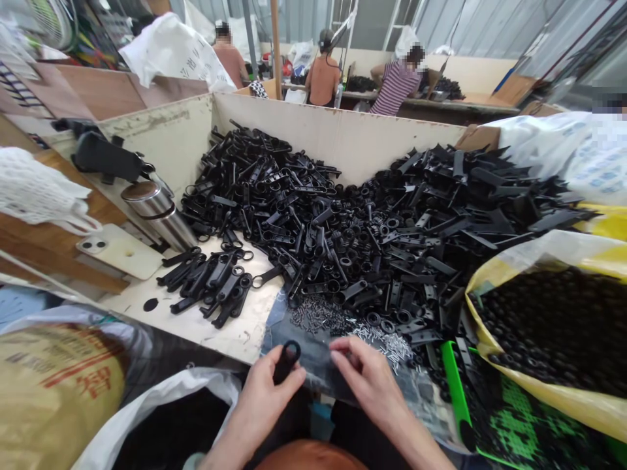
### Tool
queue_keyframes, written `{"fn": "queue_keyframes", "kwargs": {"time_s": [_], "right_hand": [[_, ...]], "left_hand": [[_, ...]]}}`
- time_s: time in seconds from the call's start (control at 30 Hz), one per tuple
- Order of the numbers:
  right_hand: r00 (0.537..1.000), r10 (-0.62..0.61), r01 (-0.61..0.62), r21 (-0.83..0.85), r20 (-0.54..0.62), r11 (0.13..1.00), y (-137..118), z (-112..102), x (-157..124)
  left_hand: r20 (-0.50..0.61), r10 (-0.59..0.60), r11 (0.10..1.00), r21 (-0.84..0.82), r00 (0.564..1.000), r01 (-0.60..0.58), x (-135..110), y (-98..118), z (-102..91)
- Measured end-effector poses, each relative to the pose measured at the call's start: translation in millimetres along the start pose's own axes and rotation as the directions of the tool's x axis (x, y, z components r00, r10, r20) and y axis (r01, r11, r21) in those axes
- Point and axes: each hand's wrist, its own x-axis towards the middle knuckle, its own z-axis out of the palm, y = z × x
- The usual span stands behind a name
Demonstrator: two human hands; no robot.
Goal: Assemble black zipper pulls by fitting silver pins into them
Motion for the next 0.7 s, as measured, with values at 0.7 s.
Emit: {"fn": "queue_keyframes", "kwargs": {"time_s": [0.7], "right_hand": [[0.994,0.029,0.016,-0.389,0.109,0.921,-18,18,53]], "left_hand": [[-0.238,0.127,0.991,0.081,0.963,-0.111,35,-1,-0.6]]}}
